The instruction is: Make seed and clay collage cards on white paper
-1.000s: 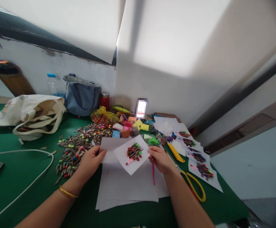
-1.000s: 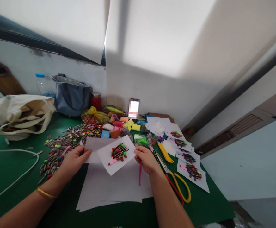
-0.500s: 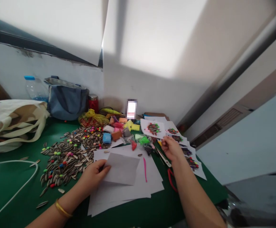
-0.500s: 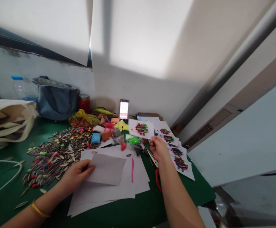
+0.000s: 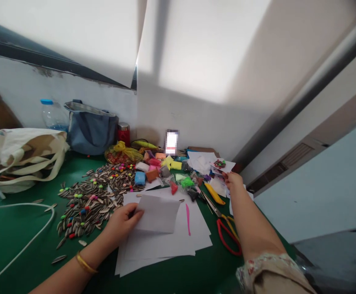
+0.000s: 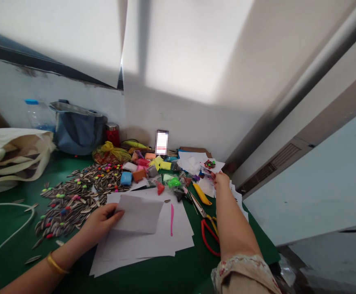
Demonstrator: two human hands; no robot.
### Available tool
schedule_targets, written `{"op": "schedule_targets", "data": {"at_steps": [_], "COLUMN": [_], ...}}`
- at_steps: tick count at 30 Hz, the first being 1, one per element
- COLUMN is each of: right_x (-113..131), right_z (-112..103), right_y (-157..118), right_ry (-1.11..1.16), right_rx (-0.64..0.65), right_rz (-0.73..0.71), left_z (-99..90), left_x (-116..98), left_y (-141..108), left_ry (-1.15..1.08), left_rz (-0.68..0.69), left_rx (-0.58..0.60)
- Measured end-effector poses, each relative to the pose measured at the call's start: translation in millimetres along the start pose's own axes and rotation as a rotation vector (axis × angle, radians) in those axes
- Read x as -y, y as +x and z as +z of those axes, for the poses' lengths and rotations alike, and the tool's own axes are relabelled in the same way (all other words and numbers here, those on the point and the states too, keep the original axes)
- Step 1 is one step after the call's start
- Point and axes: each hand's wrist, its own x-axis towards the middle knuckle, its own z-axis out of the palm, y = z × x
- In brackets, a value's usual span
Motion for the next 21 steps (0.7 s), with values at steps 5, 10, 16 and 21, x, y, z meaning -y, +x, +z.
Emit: {"op": "schedule_targets", "data": {"at_steps": [5, 10, 16, 21], "right_x": [3, 21, 16, -9], "right_z": [1, -10, 26, 66], "right_y": [-6, -36, -122, -212], "right_ry": [-0.095, -0.157, -0.156, 0.003], "right_rx": [-0.019, 0.039, 0.31, 0.898], "right_rz": [0.075, -0.078, -0.269, -0.239], "left_z": [-2.7, -4.0, -3.5, -5.4], "left_x": [-6, -9, -12, -12], "left_y": [-1, -2, -3, -5], "left_ry": [-0.083, -0.259, -0.502, -0.684], "left_rz": [-0.047, -0.089, -0.177, -0.227], "left_rx": [-0.03, -0.043, -0.069, -0.096]}}
